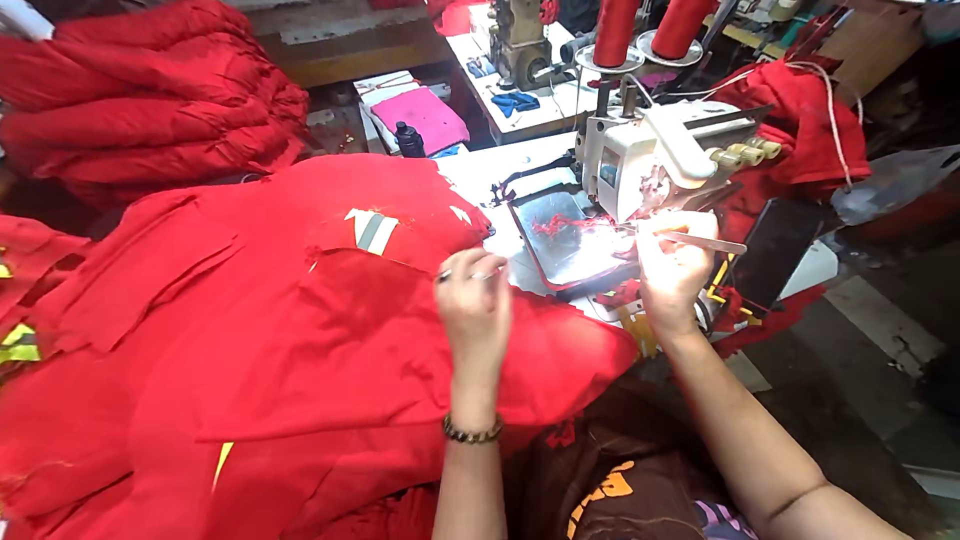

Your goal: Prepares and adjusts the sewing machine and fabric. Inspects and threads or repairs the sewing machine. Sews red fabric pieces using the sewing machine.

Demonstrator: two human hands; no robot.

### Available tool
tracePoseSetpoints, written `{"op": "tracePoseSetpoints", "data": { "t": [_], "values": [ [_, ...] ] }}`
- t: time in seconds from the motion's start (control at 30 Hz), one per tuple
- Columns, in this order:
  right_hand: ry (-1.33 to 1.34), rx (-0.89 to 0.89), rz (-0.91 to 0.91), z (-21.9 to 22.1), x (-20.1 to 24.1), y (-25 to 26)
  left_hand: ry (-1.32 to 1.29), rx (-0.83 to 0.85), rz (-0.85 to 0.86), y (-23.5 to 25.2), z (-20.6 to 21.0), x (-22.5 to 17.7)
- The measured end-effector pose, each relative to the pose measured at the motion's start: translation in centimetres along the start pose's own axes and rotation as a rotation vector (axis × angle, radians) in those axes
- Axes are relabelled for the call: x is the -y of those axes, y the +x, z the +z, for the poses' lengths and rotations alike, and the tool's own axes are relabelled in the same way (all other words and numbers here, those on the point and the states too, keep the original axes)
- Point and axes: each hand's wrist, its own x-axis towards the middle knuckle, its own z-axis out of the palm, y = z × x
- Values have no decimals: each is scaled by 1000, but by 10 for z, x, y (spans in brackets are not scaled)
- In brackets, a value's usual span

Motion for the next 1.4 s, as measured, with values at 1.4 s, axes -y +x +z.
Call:
{"op": "tracePoseSetpoints", "data": {
  "t": [1.4],
  "values": [
    [126,51,69,-10,-10,-8,-124,695,-151,83,78,-51]
  ]
}}
